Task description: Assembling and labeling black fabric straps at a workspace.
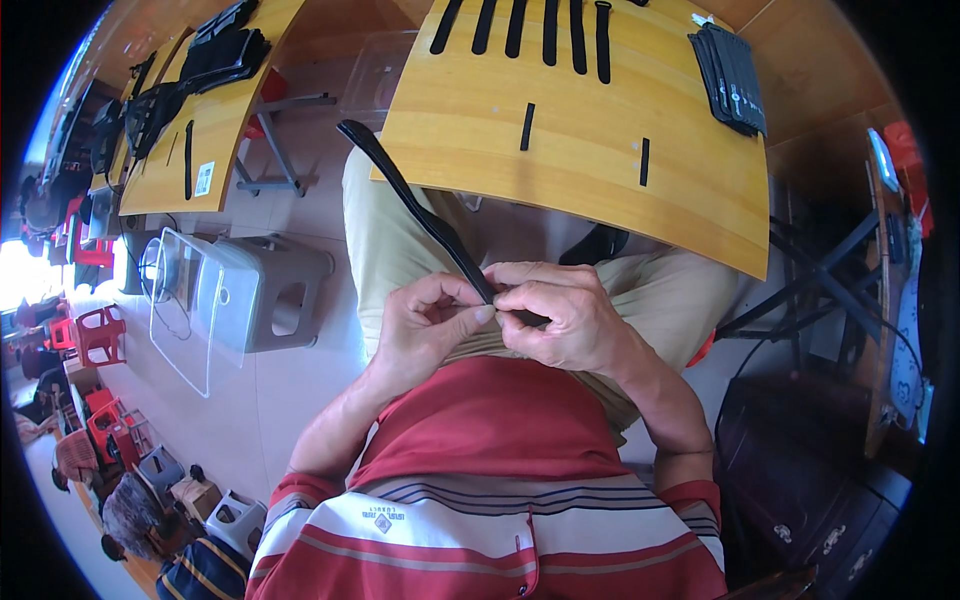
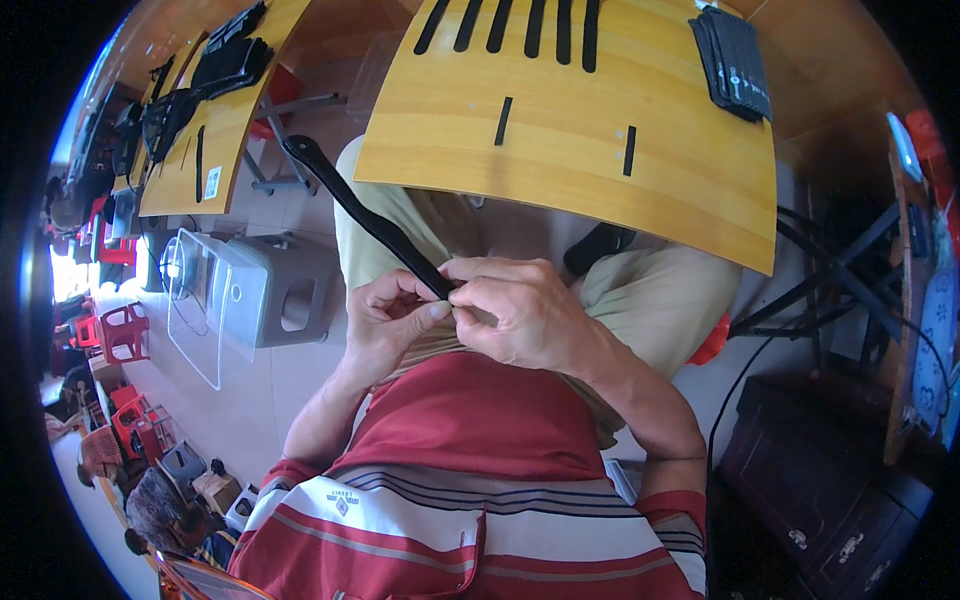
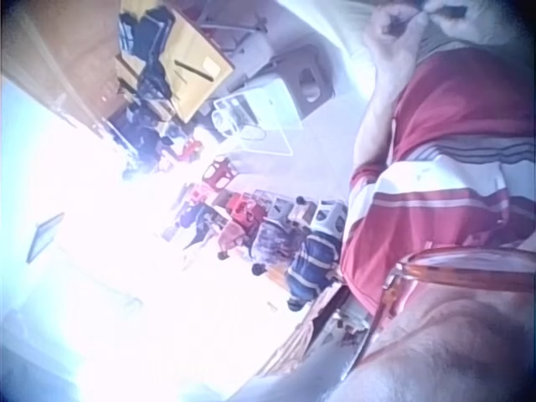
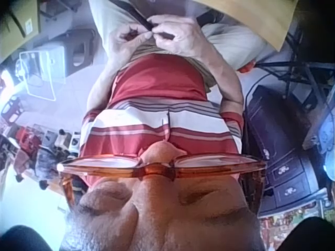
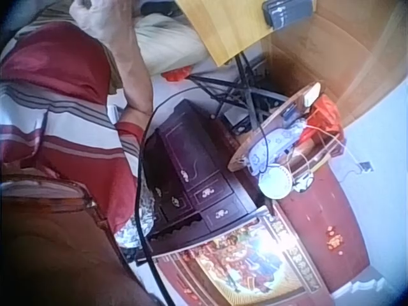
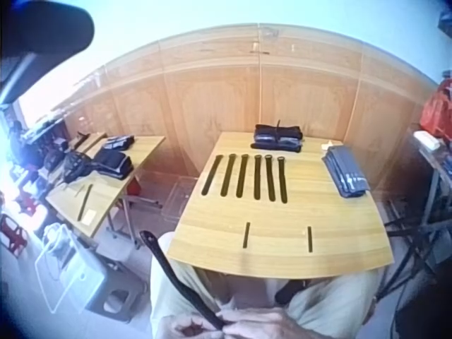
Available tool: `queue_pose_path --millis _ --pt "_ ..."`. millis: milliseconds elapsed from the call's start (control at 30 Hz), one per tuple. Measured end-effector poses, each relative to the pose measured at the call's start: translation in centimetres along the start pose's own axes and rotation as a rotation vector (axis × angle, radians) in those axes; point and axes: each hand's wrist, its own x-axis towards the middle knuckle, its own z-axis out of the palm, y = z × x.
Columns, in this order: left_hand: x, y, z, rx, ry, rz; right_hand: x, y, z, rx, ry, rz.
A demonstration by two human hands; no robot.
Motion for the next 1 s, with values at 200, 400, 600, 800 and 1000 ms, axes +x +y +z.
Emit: queue_pose_path --millis 200,400,600,800,1000 --pt "0.3 -0.1 0.0 -0.150 -0.043 0.024 0.2 0.3 -0.2 0.065 0.012 -0.001" --pt "0.7 -0.5 -0.1 -0.266 -0.044 0.004 0.4 0.2 -0.4 0.067 0.002 -0.010" --pt "1.1 -0.7 0.2 -0.310 -0.015 -0.005 0.3 0.1 -0.4 0.100 0.018 0.034" --pt "1.3 -0.5 0.4 -0.370 -0.014 -0.008 0.1 0.3 -0.6 0.220 0.016 0.107" --pt "1.3 -0.8 0.5 -0.400 -0.023 -0.041 -0.1 0.6 -0.5 0.268 0.014 0.132"
